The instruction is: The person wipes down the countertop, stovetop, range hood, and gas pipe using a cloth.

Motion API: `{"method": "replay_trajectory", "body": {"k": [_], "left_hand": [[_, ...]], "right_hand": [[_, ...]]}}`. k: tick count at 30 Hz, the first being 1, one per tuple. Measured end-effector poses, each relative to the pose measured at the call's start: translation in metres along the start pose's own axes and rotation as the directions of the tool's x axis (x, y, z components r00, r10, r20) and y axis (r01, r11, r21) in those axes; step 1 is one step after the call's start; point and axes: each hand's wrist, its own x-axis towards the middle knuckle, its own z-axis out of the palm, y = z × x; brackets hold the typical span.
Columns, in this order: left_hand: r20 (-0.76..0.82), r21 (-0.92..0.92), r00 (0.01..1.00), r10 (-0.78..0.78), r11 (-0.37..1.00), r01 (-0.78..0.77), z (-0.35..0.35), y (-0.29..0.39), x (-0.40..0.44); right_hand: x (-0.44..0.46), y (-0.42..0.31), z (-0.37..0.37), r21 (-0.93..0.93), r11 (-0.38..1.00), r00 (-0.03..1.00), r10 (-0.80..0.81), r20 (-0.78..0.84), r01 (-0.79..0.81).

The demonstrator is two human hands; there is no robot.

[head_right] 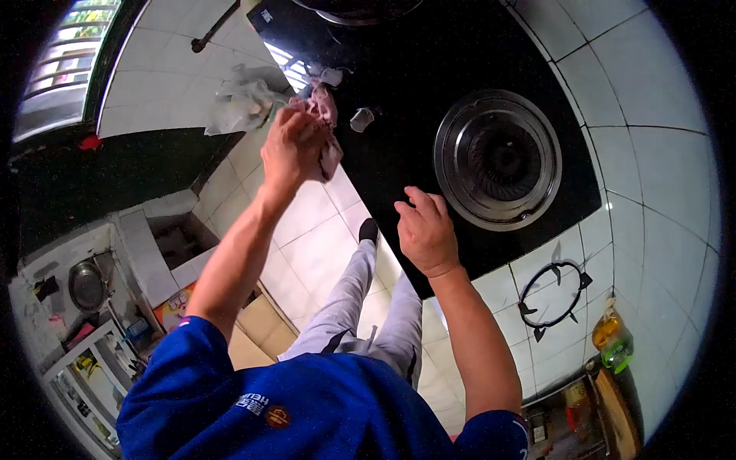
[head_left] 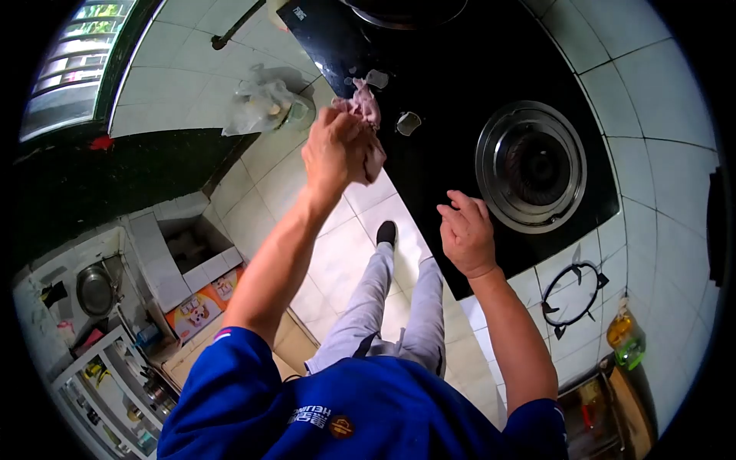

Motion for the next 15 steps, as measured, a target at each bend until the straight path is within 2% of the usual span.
{"method": "replay_trajectory", "body": {"k": [2, 5, 8, 9, 10, 12, 15], "left_hand": [[0.010, -0.059, 1.000, -0.024, 0.998, 0.024, 0.000, -0.001, 0.006], [-0.006, -0.035, 0.994, -0.110, 0.993, 0.110, 0.004, -0.007, 0.055], [-0.071, 0.080, 0.997, 0.012, 0.997, -0.006, 0.008, -0.007, 0.089], [-0.015, 0.115, 0.998, -0.053, 0.992, 0.054, 0.010, -0.011, 0.088], [-0.016, 0.118, 0.998, -0.055, 0.991, 0.056, 0.007, -0.010, 0.077], [0.093, 0.072, 0.991, -0.093, 0.994, 0.086, 0.000, -0.004, 0.046], [0.124, 0.112, 0.992, -0.010, 0.994, -0.004, -0.004, -0.004, 0.027]], "right_hand": [[0.002, 0.000, -0.001, -0.029, 1.000, 1.000, 0.000, -0.009, -0.001], [0.002, 0.001, 0.000, -0.027, 1.000, 1.000, -0.011, -0.007, 0.010], [0.002, 0.001, 0.000, -0.044, 0.999, 1.000, -0.023, -0.020, 0.022], [-0.001, 0.000, 0.000, -0.043, 0.999, 1.000, -0.018, -0.019, 0.017], [-0.002, 0.000, 0.000, -0.032, 0.999, 1.000, -0.007, -0.009, 0.007], [0.003, 0.004, 0.000, -0.025, 1.000, 1.000, -0.007, -0.018, 0.006], [0.000, 0.003, 0.001, -0.004, 1.000, 1.000, -0.006, -0.022, 0.006]]}}
